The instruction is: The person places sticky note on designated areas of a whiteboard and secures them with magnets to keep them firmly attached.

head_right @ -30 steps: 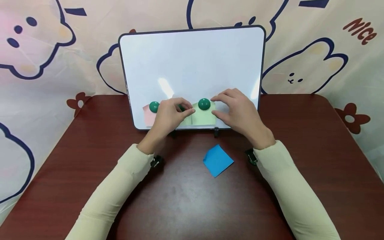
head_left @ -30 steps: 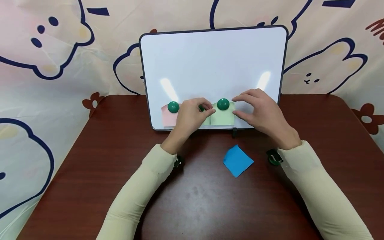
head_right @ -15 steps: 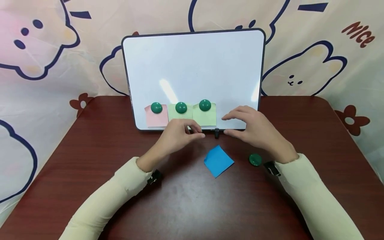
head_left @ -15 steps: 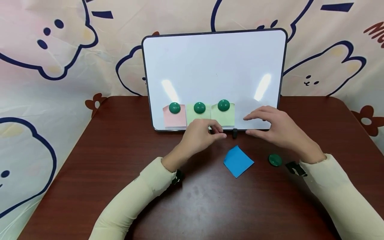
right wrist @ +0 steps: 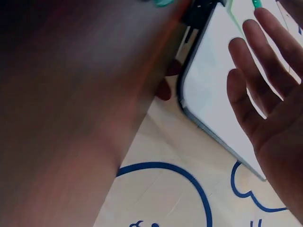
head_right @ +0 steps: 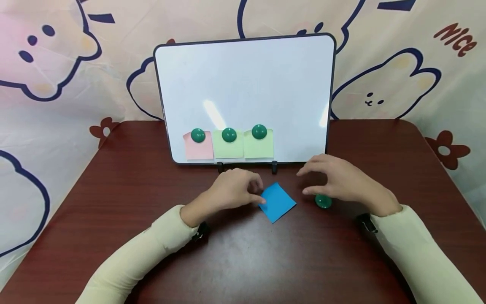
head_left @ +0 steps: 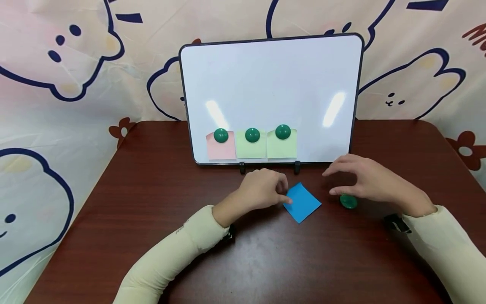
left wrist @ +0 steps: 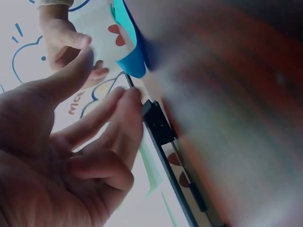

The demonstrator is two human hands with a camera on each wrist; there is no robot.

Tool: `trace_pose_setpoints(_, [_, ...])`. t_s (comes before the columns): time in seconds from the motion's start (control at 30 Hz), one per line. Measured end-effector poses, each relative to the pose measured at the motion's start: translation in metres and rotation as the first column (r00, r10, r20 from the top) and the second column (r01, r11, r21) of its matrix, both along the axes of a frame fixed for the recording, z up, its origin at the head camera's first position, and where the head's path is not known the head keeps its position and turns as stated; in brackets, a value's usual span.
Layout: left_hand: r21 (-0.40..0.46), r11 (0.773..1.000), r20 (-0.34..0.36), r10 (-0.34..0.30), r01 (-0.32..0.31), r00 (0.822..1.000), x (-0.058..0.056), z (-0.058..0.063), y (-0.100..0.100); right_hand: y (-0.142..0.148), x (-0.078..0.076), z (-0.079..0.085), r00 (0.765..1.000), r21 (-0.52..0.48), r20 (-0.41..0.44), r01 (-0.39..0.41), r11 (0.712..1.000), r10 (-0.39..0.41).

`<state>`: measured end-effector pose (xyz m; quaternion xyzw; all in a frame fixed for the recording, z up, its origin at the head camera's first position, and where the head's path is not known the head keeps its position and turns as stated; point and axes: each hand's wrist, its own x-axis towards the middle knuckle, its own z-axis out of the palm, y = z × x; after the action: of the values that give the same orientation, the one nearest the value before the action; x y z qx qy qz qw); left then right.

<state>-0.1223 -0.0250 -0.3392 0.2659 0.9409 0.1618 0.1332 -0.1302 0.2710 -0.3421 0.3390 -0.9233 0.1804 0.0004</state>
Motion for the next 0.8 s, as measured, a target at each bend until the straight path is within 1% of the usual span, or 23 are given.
trace_pose_setpoints(0.07, [-0.063,0.998,-0.005,-0.017,0.017,1.0,0.003,0.0,0.002,0.004,0.001,-0.002,0.999,0.033,0.035,0.009,0.999,-0.011])
trace_pose_setpoints(0.13, [-0.108,0.994,-0.016,-0.029,0.027,0.999,0.005,-0.001,0.003,0.008,0.002,-0.004,0.997,0.06,0.067,0.022,0.998,-0.025])
trace_pose_setpoints(0.3, [-0.152,0.988,-0.042,-0.042,0.035,0.998,0.006,-0.003,0.005,0.015,0.004,-0.004,0.987,0.092,0.159,0.02,0.996,-0.035])
trace_pose_setpoints(0.47, [-0.163,0.985,-0.049,-0.06,0.051,0.997,0.005,-0.005,0.006,0.023,0.005,-0.002,0.961,0.09,0.276,-0.014,0.996,-0.011])
trace_pose_setpoints(0.53, [-0.157,0.986,-0.052,-0.063,0.054,0.997,0.004,-0.006,0.006,0.026,0.004,-0.002,0.952,0.088,0.307,-0.032,0.996,0.004])
trace_pose_setpoints(0.67, [-0.149,0.987,-0.053,-0.063,0.054,0.997,0.004,-0.006,0.006,0.031,0.001,-0.007,0.935,0.084,0.355,-0.052,0.995,0.019])
trace_pose_setpoints(0.8, [-0.142,0.989,-0.054,-0.058,0.05,0.997,0.003,-0.005,0.006,0.035,-0.002,-0.013,0.928,0.051,0.371,-0.07,0.996,0.046])
